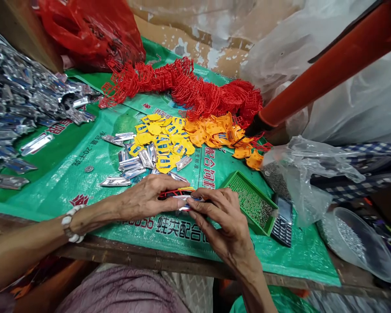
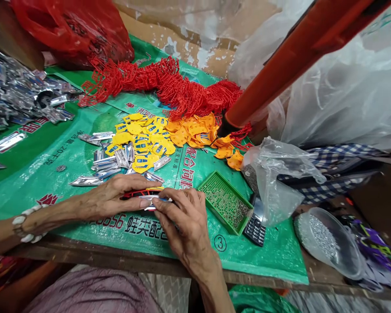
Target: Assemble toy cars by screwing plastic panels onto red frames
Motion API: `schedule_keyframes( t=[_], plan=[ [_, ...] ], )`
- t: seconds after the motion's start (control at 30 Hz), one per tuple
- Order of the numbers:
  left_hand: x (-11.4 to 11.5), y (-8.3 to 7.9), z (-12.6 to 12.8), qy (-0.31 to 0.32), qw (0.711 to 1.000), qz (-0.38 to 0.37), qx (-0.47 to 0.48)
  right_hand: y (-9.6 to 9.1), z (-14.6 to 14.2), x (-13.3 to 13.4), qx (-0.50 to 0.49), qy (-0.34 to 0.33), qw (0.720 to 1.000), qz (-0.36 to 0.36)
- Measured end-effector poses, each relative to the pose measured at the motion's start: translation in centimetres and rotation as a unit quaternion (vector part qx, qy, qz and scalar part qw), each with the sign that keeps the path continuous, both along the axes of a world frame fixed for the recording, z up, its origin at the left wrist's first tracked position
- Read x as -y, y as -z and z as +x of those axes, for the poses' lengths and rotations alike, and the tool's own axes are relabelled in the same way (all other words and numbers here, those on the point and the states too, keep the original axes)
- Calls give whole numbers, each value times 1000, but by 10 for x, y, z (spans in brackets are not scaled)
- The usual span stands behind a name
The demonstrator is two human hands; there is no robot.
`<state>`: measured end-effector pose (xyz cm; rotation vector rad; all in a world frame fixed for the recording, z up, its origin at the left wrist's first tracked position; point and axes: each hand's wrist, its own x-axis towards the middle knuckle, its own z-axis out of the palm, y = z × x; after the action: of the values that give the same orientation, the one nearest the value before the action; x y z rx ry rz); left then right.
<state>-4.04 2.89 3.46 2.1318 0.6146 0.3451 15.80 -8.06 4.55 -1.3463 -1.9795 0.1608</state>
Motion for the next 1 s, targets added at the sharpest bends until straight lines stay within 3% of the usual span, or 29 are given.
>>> schedule_keyframes(
  t=[0.13,0.3,0.43,0.53,0.6,0.67,0.8,0.93,1.0],
  plan=[
    [-2,-6,3,18,999,-47,-7,4,3,-7,-27,-8,1000,14],
    [-2,-9,8,-32,996,-79,-41,9,4,-10,-49,2,999,16],
    [0,-10,9,-57,992,-98,-48,2,10,-2,-98,22,995,29],
    [0,-12,9,-64,993,-80,-59,-13,29,-2,-147,160,976,22],
    [0,-11,9,-56,994,-71,-62,-27,45,-12,-216,277,934,69],
    [-1,-6,8,-50,995,-67,-52,-42,62,-26,-276,314,898,134],
    [-1,6,7,-55,997,-47,-21,-75,80,-57,-302,286,896,155],
    [0,10,7,-56,998,-34,-8,-97,84,-84,-260,157,943,137],
    [1,9,7,-54,998,-37,-7,-99,86,-97,-217,160,956,113]
  ],
)
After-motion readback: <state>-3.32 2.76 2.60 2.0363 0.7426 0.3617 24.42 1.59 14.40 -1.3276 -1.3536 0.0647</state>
